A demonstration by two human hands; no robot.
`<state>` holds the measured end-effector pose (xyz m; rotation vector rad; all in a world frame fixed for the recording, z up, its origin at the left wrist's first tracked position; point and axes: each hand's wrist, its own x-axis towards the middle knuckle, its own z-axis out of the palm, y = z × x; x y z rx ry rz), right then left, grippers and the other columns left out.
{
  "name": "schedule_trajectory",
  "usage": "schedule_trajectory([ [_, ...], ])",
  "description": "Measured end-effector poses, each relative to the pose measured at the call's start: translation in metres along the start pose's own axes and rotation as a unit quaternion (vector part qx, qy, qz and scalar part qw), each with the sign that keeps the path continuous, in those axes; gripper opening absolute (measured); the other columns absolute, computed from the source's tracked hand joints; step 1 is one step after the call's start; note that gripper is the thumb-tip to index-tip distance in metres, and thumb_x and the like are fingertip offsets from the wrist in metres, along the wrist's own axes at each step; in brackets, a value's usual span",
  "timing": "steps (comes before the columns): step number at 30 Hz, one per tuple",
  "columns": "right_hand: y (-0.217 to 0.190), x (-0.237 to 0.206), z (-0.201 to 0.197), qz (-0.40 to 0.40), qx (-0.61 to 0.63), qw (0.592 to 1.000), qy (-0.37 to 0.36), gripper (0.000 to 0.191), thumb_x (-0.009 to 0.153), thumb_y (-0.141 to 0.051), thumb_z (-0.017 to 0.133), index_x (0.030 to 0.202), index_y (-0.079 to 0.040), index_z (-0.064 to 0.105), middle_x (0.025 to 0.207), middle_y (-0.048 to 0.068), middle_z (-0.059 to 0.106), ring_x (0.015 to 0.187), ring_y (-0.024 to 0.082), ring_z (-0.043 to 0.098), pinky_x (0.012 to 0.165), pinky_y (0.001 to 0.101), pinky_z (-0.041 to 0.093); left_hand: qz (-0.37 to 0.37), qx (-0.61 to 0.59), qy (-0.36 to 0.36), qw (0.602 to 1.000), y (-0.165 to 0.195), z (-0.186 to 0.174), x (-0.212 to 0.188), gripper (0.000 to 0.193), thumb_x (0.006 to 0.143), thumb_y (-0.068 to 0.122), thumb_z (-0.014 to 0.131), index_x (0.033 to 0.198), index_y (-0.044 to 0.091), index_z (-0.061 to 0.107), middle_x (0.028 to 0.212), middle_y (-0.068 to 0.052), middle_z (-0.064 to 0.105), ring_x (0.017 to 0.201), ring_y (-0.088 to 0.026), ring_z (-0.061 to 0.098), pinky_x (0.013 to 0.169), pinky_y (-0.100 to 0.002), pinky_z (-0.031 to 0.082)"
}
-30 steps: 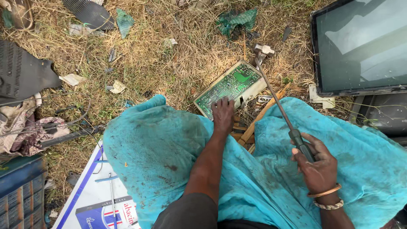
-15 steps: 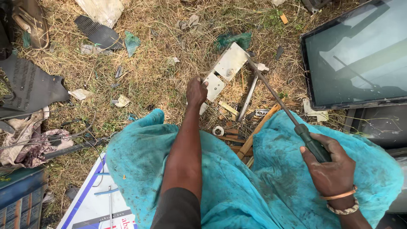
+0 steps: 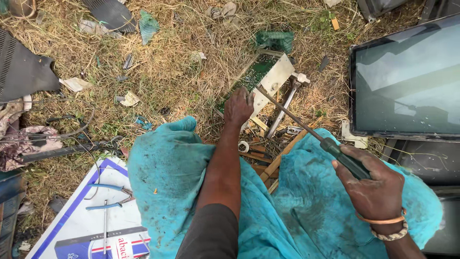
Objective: The person sits on the ground and uses a long screwdriver to pry and unscrew parts from a metal chassis and a green circuit board, at one point using pliers to pull components off the board, and places removed boards and parts into blue plastic crates.
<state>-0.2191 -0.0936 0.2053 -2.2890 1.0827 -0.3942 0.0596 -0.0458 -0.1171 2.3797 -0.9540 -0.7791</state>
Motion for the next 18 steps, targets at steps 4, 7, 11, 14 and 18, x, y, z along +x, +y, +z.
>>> schedule_trajectory([
  [4,0.004,0.002,0.003,0.099,0.032,0.994,-0.017,0.037,0.086,-0.005,0.083,0.121,0.001,0.074,0.101,0.012,0.077,0.082,0.014,0.071,0.07,0.0273,0.057,0.084,0.022,0.062,0.994,-0.004,0.016,-0.01,0.042,0.103,0.047,0.05,0.112,0.006,0.057,0.11,-0.013,0.063,0.09,-0.025,0.067,0.078,-0.043,0.058],
  [7,0.007,-0.006,0.008,0.121,0.103,0.987,-0.007,0.036,0.088,-0.002,0.079,0.122,0.004,0.071,0.101,0.013,0.076,0.083,0.014,0.073,0.071,0.0265,0.06,0.093,0.032,0.072,0.993,-0.006,0.023,-0.008,0.042,0.103,0.047,0.057,0.109,0.006,0.058,0.105,-0.013,0.064,0.088,-0.025,0.067,0.077,-0.042,0.059],
  [11,0.013,-0.02,0.01,0.155,0.117,0.981,-0.001,0.036,0.087,-0.001,0.079,0.122,0.006,0.071,0.101,0.015,0.075,0.084,0.016,0.073,0.07,0.0295,0.063,0.077,0.021,0.063,0.995,-0.007,0.024,-0.003,0.04,0.1,0.045,0.063,0.109,0.006,0.057,0.1,-0.012,0.066,0.085,-0.024,0.068,0.077,-0.041,0.06],
  [14,0.019,-0.023,0.012,0.164,0.144,0.976,0.008,0.035,0.088,0.0,0.079,0.121,0.007,0.071,0.101,0.015,0.075,0.083,0.017,0.073,0.07,0.0307,0.064,0.067,0.024,0.066,0.995,-0.007,0.024,-0.002,0.037,0.094,0.042,0.066,0.108,0.008,0.058,0.101,-0.01,0.067,0.084,-0.023,0.069,0.073,-0.04,0.06],
  [18,0.025,-0.024,0.012,0.207,0.172,0.963,0.016,0.034,0.088,0.001,0.078,0.12,0.008,0.071,0.1,0.016,0.075,0.08,0.018,0.073,0.067,0.0312,0.063,0.071,0.037,0.083,0.993,-0.006,0.021,-0.002,0.042,0.096,0.047,0.068,0.107,0.007,0.058,0.099,-0.011,0.067,0.082,-0.024,0.069,0.072,-0.041,0.059],
])
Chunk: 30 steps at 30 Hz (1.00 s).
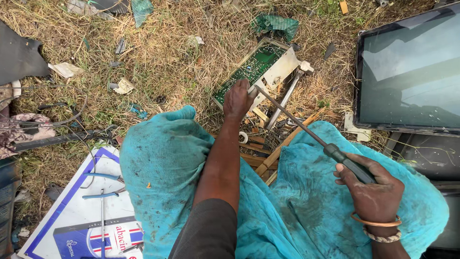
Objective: The person sits on the ground and uses a long screwdriver to pry and unscrew parts from a metal chassis and a green circuit board, at one point using pliers to pull components off the board, and places removed boards and parts into blue plastic crates.
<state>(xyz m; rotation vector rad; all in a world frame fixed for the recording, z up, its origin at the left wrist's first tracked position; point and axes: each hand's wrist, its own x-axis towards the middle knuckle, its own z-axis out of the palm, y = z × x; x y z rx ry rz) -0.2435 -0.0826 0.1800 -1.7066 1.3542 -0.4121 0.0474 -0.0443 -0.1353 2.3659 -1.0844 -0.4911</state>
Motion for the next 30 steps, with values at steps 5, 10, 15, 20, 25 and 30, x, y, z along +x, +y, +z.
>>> schedule_trajectory([
  [5,0.002,0.007,-0.005,0.015,0.007,1.0,-0.003,0.032,0.088,0.002,0.078,0.119,0.009,0.071,0.098,0.017,0.074,0.078,0.018,0.072,0.066,0.0313,0.063,-0.025,-0.011,-0.03,0.999,0.002,-0.007,0.002,0.044,0.095,0.047,0.068,0.105,0.006,0.058,0.1,-0.012,0.066,0.08,-0.026,0.069,0.069,-0.043,0.059],
  [10,0.002,0.014,-0.01,0.044,0.017,0.999,-0.007,0.032,0.088,0.002,0.077,0.118,0.009,0.071,0.095,0.017,0.074,0.077,0.019,0.073,0.065,0.031,0.063,0.02,0.005,0.018,1.0,0.005,-0.014,0.001,0.045,0.096,0.047,0.066,0.107,0.005,0.058,0.101,-0.015,0.066,0.083,-0.029,0.07,0.071,-0.045,0.059],
  [15,0.0,0.016,-0.012,0.041,0.008,0.999,-0.008,0.031,0.088,0.002,0.077,0.117,0.009,0.071,0.096,0.017,0.074,0.077,0.02,0.073,0.064,0.0313,0.063,0.002,0.005,-0.023,1.0,0.004,-0.016,0.0,0.04,0.099,0.044,0.062,0.109,0.005,0.059,0.105,-0.015,0.066,0.089,-0.029,0.07,0.078,-0.044,0.059],
  [20,-0.003,0.015,-0.011,0.044,-0.007,0.999,-0.006,0.032,0.087,0.002,0.078,0.118,0.009,0.071,0.094,0.018,0.074,0.076,0.021,0.074,0.063,0.0318,0.063,0.018,-0.011,0.001,1.0,0.0,-0.01,0.001,0.038,0.101,0.041,0.06,0.115,0.005,0.06,0.108,-0.015,0.068,0.094,-0.029,0.07,0.084,-0.044,0.06],
  [25,-0.006,0.017,-0.011,0.049,-0.012,0.999,-0.005,0.032,0.087,0.002,0.078,0.118,0.009,0.071,0.094,0.02,0.074,0.076,0.022,0.074,0.063,0.0321,0.063,0.001,-0.022,-0.023,0.999,-0.004,-0.003,0.001,0.04,0.1,0.041,0.06,0.116,0.004,0.06,0.11,-0.018,0.067,0.096,-0.031,0.07,0.085,-0.045,0.059],
  [30,-0.007,0.019,-0.012,0.055,-0.01,0.998,-0.006,0.032,0.088,0.002,0.078,0.118,0.01,0.071,0.094,0.021,0.075,0.076,0.023,0.074,0.064,0.0319,0.062,-0.003,-0.022,-0.027,0.999,-0.007,0.002,0.0,0.04,0.102,0.041,0.059,0.118,0.004,0.06,0.112,-0.017,0.068,0.101,-0.032,0.069,0.088,-0.046,0.058],
])
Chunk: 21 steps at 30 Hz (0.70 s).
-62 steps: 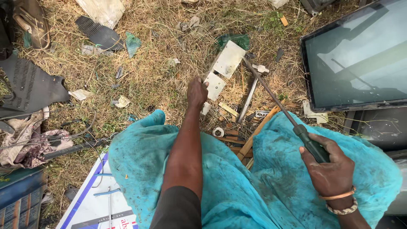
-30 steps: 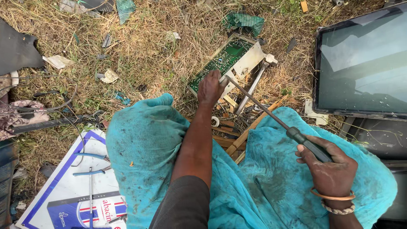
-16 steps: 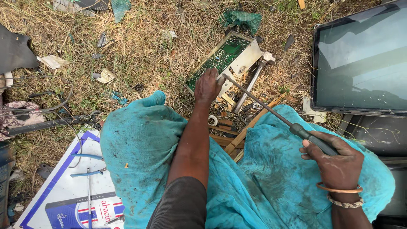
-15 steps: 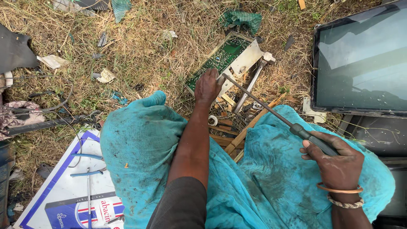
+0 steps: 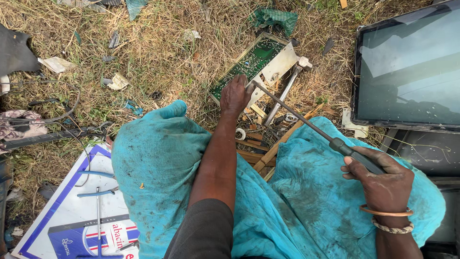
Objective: The person sits on the ground and uses a long screwdriver to pry and unscrew parts from a metal chassis and a green circuit board, at one point using pliers to pull components off the board, and places removed boards and parts into blue plastic crates.
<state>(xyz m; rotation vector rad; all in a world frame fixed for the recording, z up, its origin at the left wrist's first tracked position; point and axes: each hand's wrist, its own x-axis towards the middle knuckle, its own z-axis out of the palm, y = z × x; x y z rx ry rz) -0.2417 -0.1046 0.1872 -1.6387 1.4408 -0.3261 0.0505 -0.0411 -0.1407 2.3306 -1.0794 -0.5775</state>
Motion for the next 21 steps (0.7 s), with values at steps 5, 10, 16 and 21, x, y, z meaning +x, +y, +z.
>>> schedule_trajectory([
  [5,-0.001,0.001,-0.001,-0.001,0.006,1.0,-0.003,0.031,0.088,0.001,0.078,0.117,0.009,0.071,0.095,0.02,0.074,0.077,0.022,0.074,0.065,0.0323,0.064,0.017,0.004,0.018,1.0,0.001,0.0,0.0,0.042,0.1,0.041,0.059,0.119,0.003,0.059,0.113,-0.019,0.066,0.1,-0.033,0.069,0.085,-0.047,0.058],
  [10,-0.01,0.002,0.0,-0.002,-0.006,1.0,-0.008,0.032,0.089,0.0,0.077,0.119,0.008,0.071,0.094,0.019,0.074,0.076,0.022,0.074,0.066,0.0319,0.063,-0.002,0.001,-0.009,1.0,0.004,-0.004,0.0,0.04,0.102,0.041,0.058,0.119,0.004,0.059,0.113,-0.019,0.066,0.099,-0.033,0.069,0.087,-0.047,0.058],
  [16,-0.034,0.023,-0.012,0.095,-0.176,0.976,-0.081,0.032,0.1,-0.028,0.071,0.113,0.0,0.078,0.086,0.014,0.078,0.061,0.02,0.069,0.05,0.0359,0.054,0.001,-0.007,0.012,1.0,0.003,-0.001,0.0,0.043,0.097,0.043,0.066,0.115,0.005,0.06,0.112,-0.017,0.068,0.101,-0.033,0.069,0.089,-0.046,0.057],
  [21,-0.052,0.034,-0.019,-0.111,-0.429,0.893,-0.082,0.038,0.092,-0.035,0.081,0.118,-0.007,0.076,0.089,0.012,0.074,0.065,0.022,0.068,0.059,0.0378,0.054,0.041,0.022,0.091,0.995,0.002,0.003,0.001,0.064,0.085,0.055,0.071,0.117,0.002,0.059,0.112,-0.02,0.066,0.099,-0.033,0.068,0.087,-0.047,0.056],
])
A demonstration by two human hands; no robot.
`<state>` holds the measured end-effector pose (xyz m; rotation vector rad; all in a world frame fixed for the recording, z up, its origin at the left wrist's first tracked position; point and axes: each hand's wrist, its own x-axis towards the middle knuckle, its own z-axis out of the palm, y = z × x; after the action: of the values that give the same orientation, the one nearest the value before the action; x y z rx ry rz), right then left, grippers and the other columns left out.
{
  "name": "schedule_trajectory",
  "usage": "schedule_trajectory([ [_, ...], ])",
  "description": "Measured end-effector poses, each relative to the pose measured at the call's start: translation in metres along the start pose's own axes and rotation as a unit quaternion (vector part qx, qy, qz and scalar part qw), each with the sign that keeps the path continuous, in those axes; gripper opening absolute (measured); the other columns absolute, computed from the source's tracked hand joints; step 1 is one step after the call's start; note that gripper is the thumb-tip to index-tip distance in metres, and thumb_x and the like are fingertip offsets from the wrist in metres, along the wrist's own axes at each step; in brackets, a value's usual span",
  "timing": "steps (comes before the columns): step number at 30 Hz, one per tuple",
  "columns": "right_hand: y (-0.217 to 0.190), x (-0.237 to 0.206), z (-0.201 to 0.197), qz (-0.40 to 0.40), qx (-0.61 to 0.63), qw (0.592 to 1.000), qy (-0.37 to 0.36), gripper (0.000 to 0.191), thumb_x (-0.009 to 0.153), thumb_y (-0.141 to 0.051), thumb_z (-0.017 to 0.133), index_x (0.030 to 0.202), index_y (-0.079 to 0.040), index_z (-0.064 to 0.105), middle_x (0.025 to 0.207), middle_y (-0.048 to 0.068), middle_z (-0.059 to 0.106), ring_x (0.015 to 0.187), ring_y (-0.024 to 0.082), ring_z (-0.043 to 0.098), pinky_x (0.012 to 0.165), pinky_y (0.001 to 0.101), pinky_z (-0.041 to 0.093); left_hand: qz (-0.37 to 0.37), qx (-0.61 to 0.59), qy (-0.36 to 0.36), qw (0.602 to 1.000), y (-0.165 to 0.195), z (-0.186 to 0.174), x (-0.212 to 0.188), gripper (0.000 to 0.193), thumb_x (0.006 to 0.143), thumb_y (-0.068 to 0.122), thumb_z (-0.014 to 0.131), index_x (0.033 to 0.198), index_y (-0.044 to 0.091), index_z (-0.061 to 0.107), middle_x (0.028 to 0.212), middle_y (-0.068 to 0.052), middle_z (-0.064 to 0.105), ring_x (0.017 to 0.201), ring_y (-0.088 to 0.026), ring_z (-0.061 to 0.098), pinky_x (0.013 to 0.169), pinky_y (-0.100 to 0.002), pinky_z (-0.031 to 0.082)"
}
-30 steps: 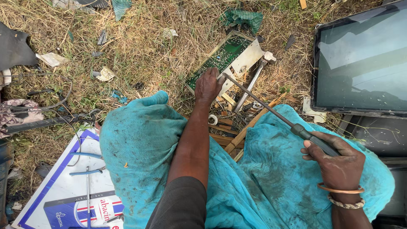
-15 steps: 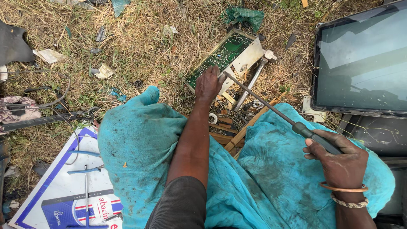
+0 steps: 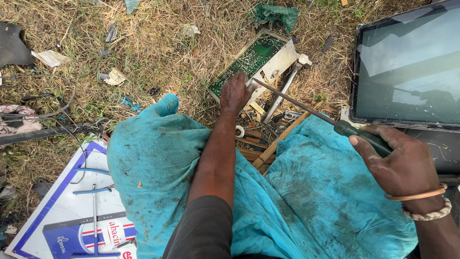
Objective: The person sits on the ground and uses a long screwdriver to pry and unscrew parts from a metal chassis and a green circuit board, at one point using pliers to pull components off the board, and places removed boards and parts into blue plastic crates.
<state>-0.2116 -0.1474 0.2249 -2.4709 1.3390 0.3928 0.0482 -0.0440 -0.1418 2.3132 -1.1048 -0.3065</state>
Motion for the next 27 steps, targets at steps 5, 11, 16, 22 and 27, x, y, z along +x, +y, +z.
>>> schedule_trajectory([
  [5,-0.024,-0.012,-0.001,-0.267,-0.01,0.942,0.202,0.034,0.095,-0.03,0.079,0.113,-0.004,0.066,0.114,0.016,0.065,0.092,0.034,0.067,0.076,0.0432,0.056,-0.09,-0.04,-0.118,0.988,0.004,-0.013,0.008,0.055,0.089,0.052,0.07,0.117,0.006,0.059,0.112,-0.012,0.065,0.097,-0.029,0.068,0.085,-0.046,0.055],
  [11,-0.039,-0.014,-0.009,-0.06,-0.092,0.983,0.149,0.038,0.093,-0.027,0.083,0.115,0.0,0.07,0.098,0.016,0.068,0.087,0.036,0.067,0.076,0.0468,0.056,-0.127,-0.051,-0.164,0.977,0.009,-0.027,0.016,0.051,0.091,0.052,0.069,0.114,0.007,0.059,0.108,-0.008,0.065,0.095,-0.025,0.069,0.085,-0.044,0.057],
  [16,-0.038,-0.016,-0.011,-0.156,-0.059,0.969,0.181,0.03,0.098,-0.028,0.082,0.111,-0.003,0.071,0.105,0.017,0.066,0.09,0.035,0.065,0.076,0.044,0.056,-0.108,-0.044,-0.146,0.982,0.009,-0.027,0.019,0.054,0.09,0.052,0.07,0.116,0.005,0.059,0.106,-0.009,0.065,0.094,-0.026,0.068,0.084,-0.045,0.056],
  [22,-0.036,-0.007,-0.013,-0.15,-0.112,0.961,0.205,0.045,0.088,-0.023,0.087,0.113,0.009,0.067,0.102,0.022,0.061,0.085,0.038,0.065,0.07,0.0465,0.055,-0.1,-0.044,-0.116,0.987,0.007,-0.023,0.024,0.061,0.089,0.054,0.07,0.121,0.004,0.058,0.109,-0.012,0.065,0.092,-0.027,0.068,0.083,-0.045,0.057],
  [27,-0.03,0.002,-0.018,-0.248,-0.004,0.948,0.198,0.031,0.091,-0.005,0.088,0.11,0.0,0.064,0.112,0.02,0.059,0.097,0.032,0.063,0.078,0.0377,0.057,-0.125,-0.044,-0.176,0.975,0.003,-0.018,0.023,0.058,0.093,0.053,0.067,0.124,0.005,0.059,0.113,-0.011,0.067,0.095,-0.025,0.07,0.087,-0.044,0.058],
])
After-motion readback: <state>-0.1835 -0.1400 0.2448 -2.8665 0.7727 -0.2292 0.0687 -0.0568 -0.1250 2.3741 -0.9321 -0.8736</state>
